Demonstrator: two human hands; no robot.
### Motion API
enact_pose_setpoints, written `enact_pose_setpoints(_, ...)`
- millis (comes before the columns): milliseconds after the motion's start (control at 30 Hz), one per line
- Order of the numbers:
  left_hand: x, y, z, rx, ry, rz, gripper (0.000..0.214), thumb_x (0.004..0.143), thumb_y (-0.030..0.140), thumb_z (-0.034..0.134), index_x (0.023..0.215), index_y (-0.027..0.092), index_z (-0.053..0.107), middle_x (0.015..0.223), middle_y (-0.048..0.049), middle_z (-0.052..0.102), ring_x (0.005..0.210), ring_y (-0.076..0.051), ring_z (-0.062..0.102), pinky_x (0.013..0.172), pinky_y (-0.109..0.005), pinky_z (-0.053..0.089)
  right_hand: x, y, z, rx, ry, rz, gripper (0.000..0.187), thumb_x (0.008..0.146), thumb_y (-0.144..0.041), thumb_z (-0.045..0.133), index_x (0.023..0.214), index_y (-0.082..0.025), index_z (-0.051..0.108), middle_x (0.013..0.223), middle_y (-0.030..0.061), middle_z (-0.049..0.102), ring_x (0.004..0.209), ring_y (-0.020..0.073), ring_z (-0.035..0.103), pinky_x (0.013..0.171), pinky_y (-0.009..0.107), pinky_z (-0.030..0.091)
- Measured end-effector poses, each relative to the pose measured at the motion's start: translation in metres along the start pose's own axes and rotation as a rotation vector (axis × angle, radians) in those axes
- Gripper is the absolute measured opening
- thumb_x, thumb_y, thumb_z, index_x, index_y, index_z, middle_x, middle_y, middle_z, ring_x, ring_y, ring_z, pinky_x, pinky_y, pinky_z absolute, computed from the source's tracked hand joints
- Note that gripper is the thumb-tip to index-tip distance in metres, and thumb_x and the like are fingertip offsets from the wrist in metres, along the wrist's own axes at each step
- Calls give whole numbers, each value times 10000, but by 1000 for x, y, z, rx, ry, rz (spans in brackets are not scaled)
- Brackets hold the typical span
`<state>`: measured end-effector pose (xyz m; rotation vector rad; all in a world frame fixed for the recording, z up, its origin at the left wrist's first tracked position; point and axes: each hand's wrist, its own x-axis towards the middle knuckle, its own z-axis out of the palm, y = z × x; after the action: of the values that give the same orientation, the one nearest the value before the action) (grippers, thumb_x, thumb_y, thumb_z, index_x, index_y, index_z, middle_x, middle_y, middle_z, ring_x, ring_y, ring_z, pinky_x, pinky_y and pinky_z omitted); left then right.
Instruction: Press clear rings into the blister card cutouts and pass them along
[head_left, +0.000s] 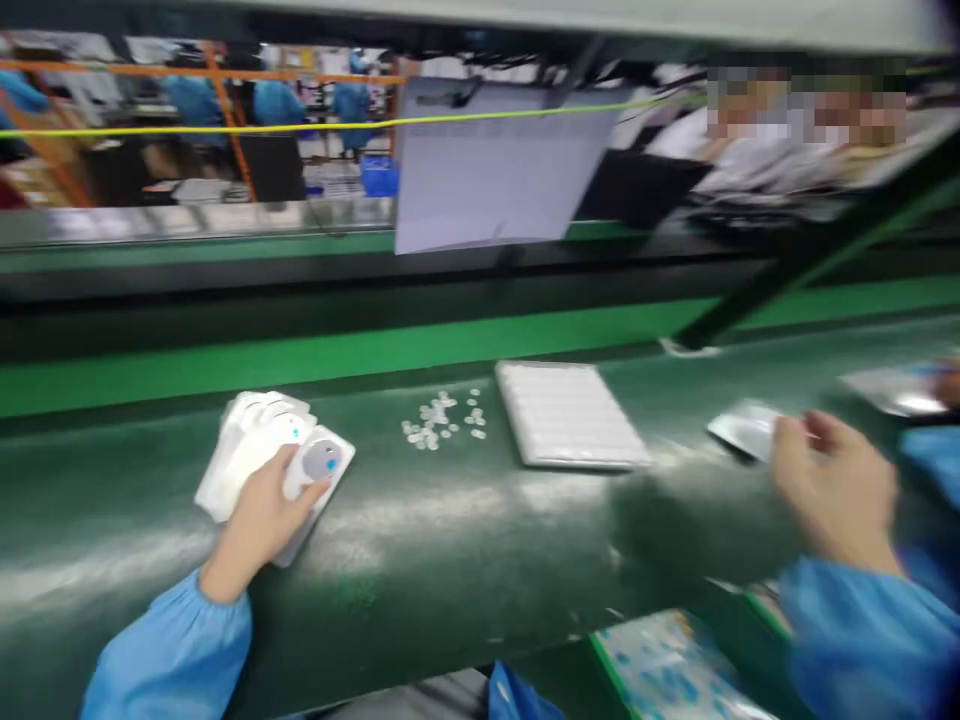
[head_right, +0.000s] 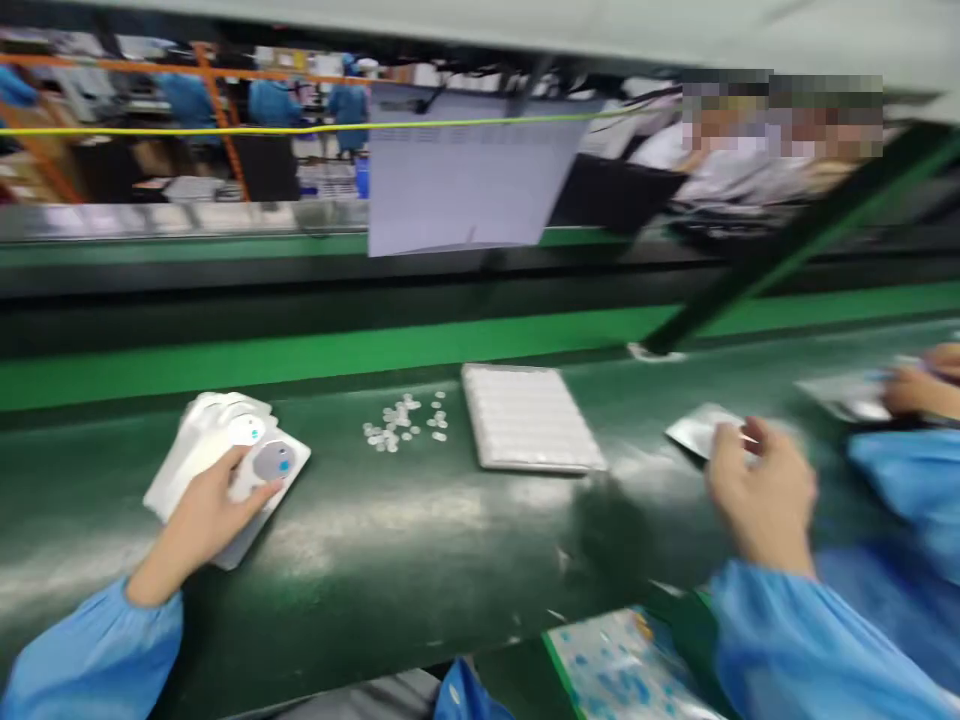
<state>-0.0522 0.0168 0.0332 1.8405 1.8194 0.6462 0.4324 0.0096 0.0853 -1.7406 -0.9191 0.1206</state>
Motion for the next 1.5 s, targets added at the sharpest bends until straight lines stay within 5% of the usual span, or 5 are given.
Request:
enact_pose_setpoints(233, -17, 37, 38, -986, -299, -193, 499, 810, 468, 805, 1168, 154, 654, 1055, -126, 780, 872, -266, 754, 786, -374, 592, -191, -25, 99, 468, -1189, 175, 366, 887, -523, 707, 1061, -204, 759, 867, 89, 775, 737, 244, 722, 589, 334, 557)
enact_pose_setpoints(333, -19, 43, 51, -1152, -339, -283, 456, 763, 391, 846, 1111, 118, 732, 1096, -166, 784, 1031, -302, 741, 909, -388, 573, -239, -48, 127, 559, -1343, 192, 334, 942, -504, 670, 823, -193, 675, 617, -1, 666, 557, 161, 639, 533, 262, 504)
enact_pose_setpoints(933, -24, 25, 64, -967, -275, -187, 322, 868, 450, 661, 724, 162, 652, 689, -3, 592, 684, -161, 527, 611, -265, 425, -225, -53, 144, 231, -788, -641, 284, 1035, -199, 532, 1205, -281, 744, 995, 74, 721, 852, 206, 717, 726, 325, 612)
enact_pose_setpoints(1300, -24, 22, 70, -973, -84, -528, 234, 788, 437, 699, 742, 209, 729, 908, -72, 734, 1010, -306, 669, 878, -388, 534, -226, -64, 147, 443, -911, -74, 234, 987, -397, 614, 856, -213, 675, 817, 50, 655, 669, 165, 611, 556, 276, 498)
enact_pose_setpoints(1500, -23, 30, 65, -1432, -433, -507, 437, 813, 507, 691, 1013, 129, 780, 1095, -148, 785, 922, -348, 759, 700, -382, 569, -181, -24, 81, 636, -587, 404, 349, 730, -521, 876, 796, -222, 708, 657, -11, 529, 526, 98, 440, 437, 247, 354)
